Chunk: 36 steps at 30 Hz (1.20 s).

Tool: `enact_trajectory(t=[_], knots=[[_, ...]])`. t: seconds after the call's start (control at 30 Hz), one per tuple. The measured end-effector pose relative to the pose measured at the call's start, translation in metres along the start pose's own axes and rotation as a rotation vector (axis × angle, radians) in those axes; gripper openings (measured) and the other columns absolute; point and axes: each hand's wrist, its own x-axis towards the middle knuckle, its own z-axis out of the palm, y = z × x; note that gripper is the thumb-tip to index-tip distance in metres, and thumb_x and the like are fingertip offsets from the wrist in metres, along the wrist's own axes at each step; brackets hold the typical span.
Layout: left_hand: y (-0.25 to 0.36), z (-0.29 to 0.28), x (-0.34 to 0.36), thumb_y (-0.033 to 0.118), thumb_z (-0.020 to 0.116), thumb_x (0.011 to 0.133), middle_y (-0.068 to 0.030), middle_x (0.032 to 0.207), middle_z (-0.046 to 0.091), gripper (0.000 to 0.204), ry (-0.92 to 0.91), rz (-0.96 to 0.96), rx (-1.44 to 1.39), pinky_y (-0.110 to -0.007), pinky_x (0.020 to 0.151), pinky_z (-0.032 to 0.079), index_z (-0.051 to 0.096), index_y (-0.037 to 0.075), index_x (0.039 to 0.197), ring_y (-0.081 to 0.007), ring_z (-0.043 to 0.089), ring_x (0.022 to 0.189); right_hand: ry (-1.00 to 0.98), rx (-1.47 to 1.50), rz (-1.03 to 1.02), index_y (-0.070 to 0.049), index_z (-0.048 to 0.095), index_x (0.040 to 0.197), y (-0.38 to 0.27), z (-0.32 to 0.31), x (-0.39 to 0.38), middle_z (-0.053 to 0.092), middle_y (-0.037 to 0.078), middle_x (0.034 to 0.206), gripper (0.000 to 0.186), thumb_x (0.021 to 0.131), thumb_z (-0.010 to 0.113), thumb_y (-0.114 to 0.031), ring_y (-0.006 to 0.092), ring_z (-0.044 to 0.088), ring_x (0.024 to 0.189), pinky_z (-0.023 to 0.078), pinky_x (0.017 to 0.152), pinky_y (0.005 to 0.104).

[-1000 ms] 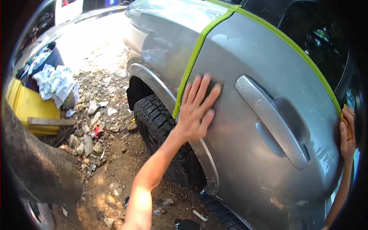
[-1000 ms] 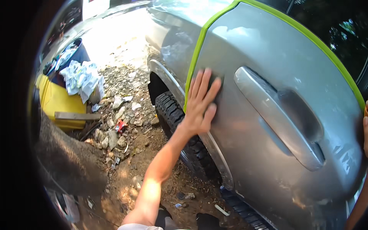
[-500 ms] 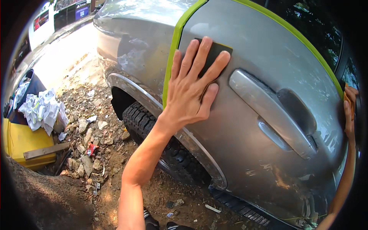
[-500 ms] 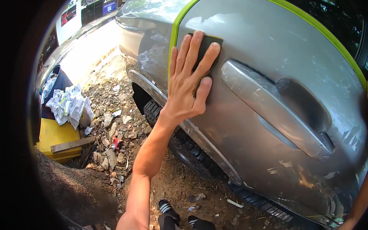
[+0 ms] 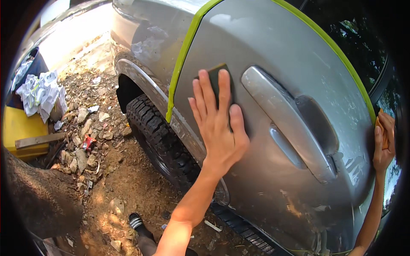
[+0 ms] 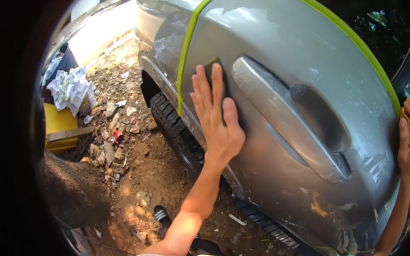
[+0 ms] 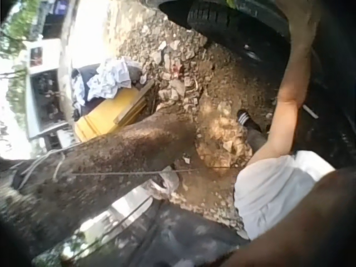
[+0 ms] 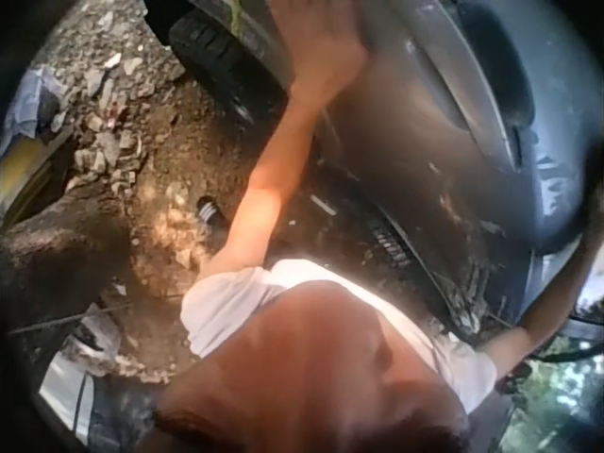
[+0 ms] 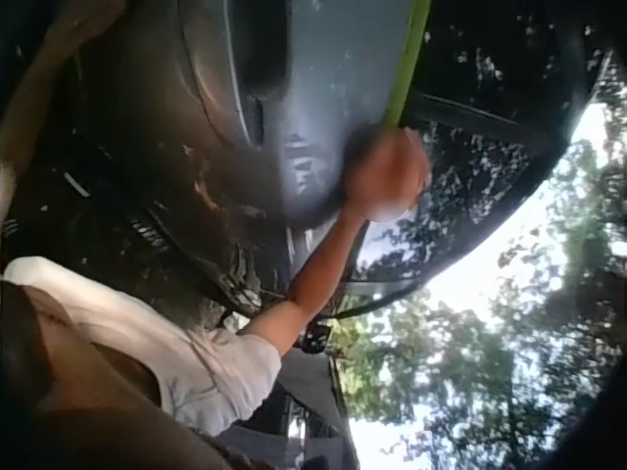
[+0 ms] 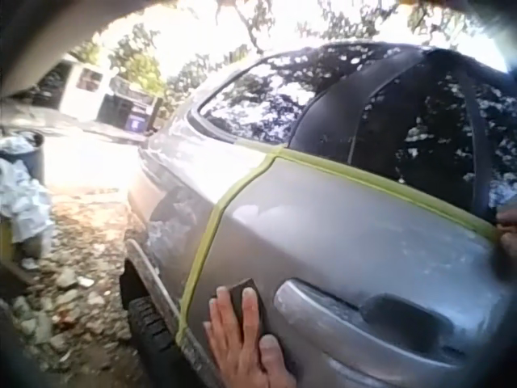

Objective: Sanding the body of a car using a wet sanding block and water to prepare for finishing.

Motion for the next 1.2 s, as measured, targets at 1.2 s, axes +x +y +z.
enact_trajectory(t=[1.2], knots=[[-0.055, -0.01, -0.01, 0.021, 0.039, 0.103, -0.021, 0.163, 0.017, 0.055, 0.237, -0.182, 0.016, -0.05, 0.122, 0.011, 0.03, 0.011, 0.156, -0.0408, 0.014, 0.151, 0.091, 0.02, 0.022, -0.006, 0.066, 0.126, -0.001, 0.039, 0.006, 0.063, 0.014, 0.133, 0.029, 0.1, 0.059, -0.015, 0.0253, 0.058, 0.127, 0.041, 0.111, 0.0365]])
